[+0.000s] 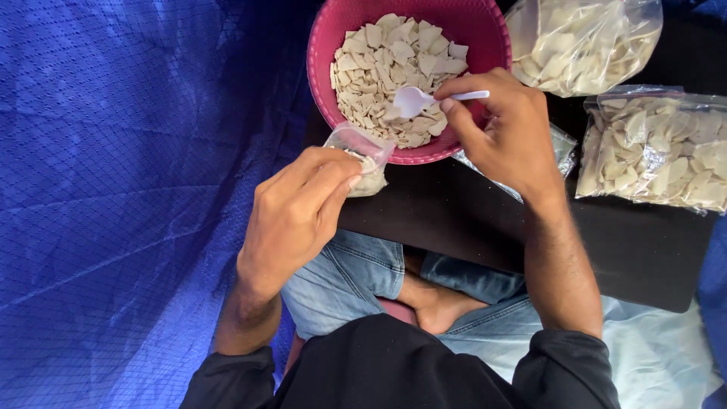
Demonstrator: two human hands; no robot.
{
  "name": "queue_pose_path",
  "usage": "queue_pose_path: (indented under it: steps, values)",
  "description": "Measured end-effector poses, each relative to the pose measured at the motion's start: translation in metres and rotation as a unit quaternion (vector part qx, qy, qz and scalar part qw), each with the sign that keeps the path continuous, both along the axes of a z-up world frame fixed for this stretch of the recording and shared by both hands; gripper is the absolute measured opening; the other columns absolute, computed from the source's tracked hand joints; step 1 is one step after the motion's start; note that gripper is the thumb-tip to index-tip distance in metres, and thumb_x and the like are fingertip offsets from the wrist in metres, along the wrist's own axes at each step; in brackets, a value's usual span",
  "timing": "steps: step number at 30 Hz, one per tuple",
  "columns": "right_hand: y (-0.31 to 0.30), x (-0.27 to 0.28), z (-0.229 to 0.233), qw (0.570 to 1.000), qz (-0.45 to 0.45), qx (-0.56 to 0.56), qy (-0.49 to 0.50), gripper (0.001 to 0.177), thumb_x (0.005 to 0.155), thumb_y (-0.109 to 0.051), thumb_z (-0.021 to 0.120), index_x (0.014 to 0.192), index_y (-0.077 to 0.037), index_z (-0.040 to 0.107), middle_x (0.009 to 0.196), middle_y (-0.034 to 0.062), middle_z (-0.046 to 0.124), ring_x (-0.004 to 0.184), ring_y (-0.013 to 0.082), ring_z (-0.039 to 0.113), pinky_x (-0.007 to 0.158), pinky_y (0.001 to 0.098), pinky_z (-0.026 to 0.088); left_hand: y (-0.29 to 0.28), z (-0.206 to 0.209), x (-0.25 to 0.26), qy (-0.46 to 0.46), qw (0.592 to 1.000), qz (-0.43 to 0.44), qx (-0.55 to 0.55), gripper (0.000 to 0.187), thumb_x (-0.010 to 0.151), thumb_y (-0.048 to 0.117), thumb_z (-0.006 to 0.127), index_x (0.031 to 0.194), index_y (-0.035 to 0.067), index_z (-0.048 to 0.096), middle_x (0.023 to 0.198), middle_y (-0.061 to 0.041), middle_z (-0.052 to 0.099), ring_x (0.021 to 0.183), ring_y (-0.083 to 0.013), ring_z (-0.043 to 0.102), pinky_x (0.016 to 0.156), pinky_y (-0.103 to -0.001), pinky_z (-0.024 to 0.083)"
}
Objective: Packing white chips from a bowl into small plastic bags using a spoon.
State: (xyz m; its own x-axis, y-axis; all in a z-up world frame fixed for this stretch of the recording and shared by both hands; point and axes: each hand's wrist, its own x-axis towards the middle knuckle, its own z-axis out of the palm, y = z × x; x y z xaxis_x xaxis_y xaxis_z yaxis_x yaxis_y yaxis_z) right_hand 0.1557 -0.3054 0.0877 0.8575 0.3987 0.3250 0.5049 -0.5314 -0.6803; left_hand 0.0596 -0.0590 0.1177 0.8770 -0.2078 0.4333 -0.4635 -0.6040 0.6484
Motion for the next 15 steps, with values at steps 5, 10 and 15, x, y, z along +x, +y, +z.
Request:
queue_pose_path:
  steps: [5, 10, 15]
  values:
    - [-0.025, 0.016, -0.009, 0.995, -0.021, -0.034, -0.094, 0.018, 0.099, 0.014, 0.075, 0.116, 0.008, 0.078, 0.091, 0.0157, 0.066, 0.078, 0.0225, 0.055, 0.069, 0.0327, 0.044, 0.008, -0.016, 0.008, 0.051, 0.996, -0.059, -0.049, 0.029, 0.086, -0.003, 0.076, 0.112, 0.000, 0.064, 0.101, -0.011, 0.063, 0.084, -0.0223, 0.063, 0.077, -0.032, 0.054]
    - [-0.025, 0.024, -0.022, 0.989, -0.032, -0.062, -0.131, 0.015, 0.098, 0.012, 0.073, 0.111, 0.007, 0.079, 0.087, 0.0141, 0.067, 0.084, 0.0244, 0.056, 0.074, 0.0354, 0.046, 0.006, -0.036, 0.015, 0.040, 0.997, -0.032, -0.051, 0.040, 0.073, 0.018, 0.096, 0.107, 0.006, 0.077, 0.087, -0.002, 0.045, 0.077, -0.0154, 0.044, 0.066, -0.027, 0.040]
    - [-0.012, 0.012, -0.006, 1.000, 0.023, -0.013, -0.001, 0.019, 0.091, 0.008, 0.071, 0.109, 0.006, 0.078, 0.096, 0.0147, 0.075, 0.078, 0.0201, 0.055, 0.067, 0.0300, 0.045, 0.007, -0.038, 0.016, 0.039, 0.996, -0.024, -0.082, 0.015, 0.075, 0.010, 0.088, 0.086, 0.008, 0.078, 0.092, -0.005, 0.042, 0.086, -0.0190, 0.045, 0.076, -0.030, 0.041]
